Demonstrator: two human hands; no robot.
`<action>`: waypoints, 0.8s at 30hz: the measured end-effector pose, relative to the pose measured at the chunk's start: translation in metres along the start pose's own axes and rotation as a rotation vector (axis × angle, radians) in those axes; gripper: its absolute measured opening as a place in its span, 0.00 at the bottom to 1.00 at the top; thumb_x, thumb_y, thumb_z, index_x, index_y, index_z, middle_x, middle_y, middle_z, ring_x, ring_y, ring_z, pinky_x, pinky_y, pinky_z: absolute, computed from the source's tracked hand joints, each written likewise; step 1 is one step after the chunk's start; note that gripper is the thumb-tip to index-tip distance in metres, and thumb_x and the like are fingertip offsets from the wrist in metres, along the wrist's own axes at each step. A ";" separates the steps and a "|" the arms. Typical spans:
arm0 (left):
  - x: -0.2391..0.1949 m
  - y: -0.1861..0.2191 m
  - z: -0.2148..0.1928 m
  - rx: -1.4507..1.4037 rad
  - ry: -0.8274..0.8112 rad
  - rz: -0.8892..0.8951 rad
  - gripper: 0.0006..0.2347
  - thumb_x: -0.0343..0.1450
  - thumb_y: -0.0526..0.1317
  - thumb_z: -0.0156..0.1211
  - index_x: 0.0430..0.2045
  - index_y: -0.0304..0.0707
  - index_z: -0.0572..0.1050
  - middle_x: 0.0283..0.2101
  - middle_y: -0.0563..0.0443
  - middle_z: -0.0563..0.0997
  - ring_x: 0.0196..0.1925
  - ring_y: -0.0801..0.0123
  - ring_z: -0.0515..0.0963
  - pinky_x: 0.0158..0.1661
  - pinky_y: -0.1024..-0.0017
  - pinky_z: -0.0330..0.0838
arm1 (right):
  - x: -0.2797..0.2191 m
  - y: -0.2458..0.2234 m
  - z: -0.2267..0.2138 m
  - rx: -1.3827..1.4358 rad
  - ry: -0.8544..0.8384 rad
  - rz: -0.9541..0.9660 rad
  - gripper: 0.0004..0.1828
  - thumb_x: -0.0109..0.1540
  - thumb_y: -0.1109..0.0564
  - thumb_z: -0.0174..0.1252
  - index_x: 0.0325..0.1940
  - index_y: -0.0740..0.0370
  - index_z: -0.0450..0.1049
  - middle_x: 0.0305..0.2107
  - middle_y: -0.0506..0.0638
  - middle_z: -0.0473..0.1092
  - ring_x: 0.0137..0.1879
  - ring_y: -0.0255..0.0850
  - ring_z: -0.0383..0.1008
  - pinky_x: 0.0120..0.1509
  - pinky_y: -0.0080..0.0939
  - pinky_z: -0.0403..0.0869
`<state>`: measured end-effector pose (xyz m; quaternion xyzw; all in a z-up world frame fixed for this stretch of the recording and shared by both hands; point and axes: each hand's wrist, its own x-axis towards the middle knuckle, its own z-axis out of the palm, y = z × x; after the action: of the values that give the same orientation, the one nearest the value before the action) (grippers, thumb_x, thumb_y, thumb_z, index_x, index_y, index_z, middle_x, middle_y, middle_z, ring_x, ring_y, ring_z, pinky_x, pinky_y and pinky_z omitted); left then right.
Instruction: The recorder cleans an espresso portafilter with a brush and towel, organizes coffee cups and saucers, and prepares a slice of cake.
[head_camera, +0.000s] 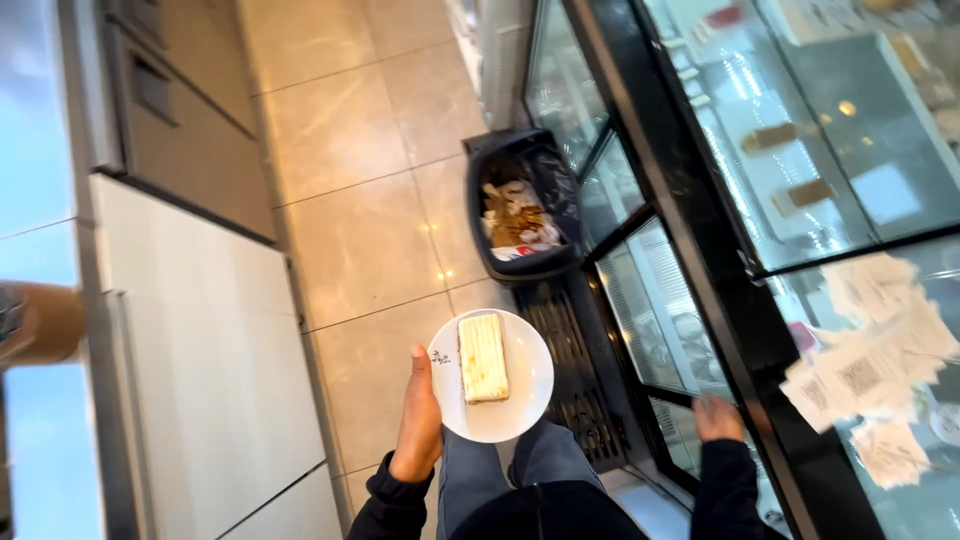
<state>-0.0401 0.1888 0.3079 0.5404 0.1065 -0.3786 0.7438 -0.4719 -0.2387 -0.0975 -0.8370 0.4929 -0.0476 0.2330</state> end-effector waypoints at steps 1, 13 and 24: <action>-0.004 0.009 -0.008 -0.001 0.008 -0.015 0.33 0.76 0.61 0.32 0.62 0.30 0.69 0.61 0.45 0.78 0.62 0.66 0.77 0.60 0.69 0.68 | -0.003 0.002 -0.006 -0.125 -0.078 0.120 0.33 0.62 0.42 0.64 0.60 0.71 0.76 0.51 0.66 0.77 0.58 0.56 0.77 0.64 0.47 0.74; 0.028 0.142 -0.078 0.079 0.008 0.144 0.33 0.77 0.60 0.33 0.62 0.27 0.69 0.62 0.45 0.76 0.64 0.67 0.73 0.63 0.69 0.64 | -0.021 -0.093 -0.021 0.296 -0.124 0.238 0.28 0.63 0.48 0.61 0.57 0.75 0.73 0.43 0.64 0.74 0.49 0.50 0.76 0.52 0.47 0.73; 0.137 0.255 -0.118 -0.092 0.125 0.287 0.34 0.76 0.63 0.31 0.64 0.31 0.66 0.58 0.49 0.78 0.57 0.72 0.77 0.54 0.73 0.71 | 0.052 -0.340 0.012 0.386 -0.391 0.421 0.15 0.62 0.52 0.65 0.41 0.68 0.81 0.28 0.54 0.73 0.31 0.41 0.71 0.36 0.43 0.70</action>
<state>0.2574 0.2644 0.3685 0.5379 0.0913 -0.2290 0.8061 -0.1684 -0.1402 0.0325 -0.6508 0.5827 0.0704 0.4816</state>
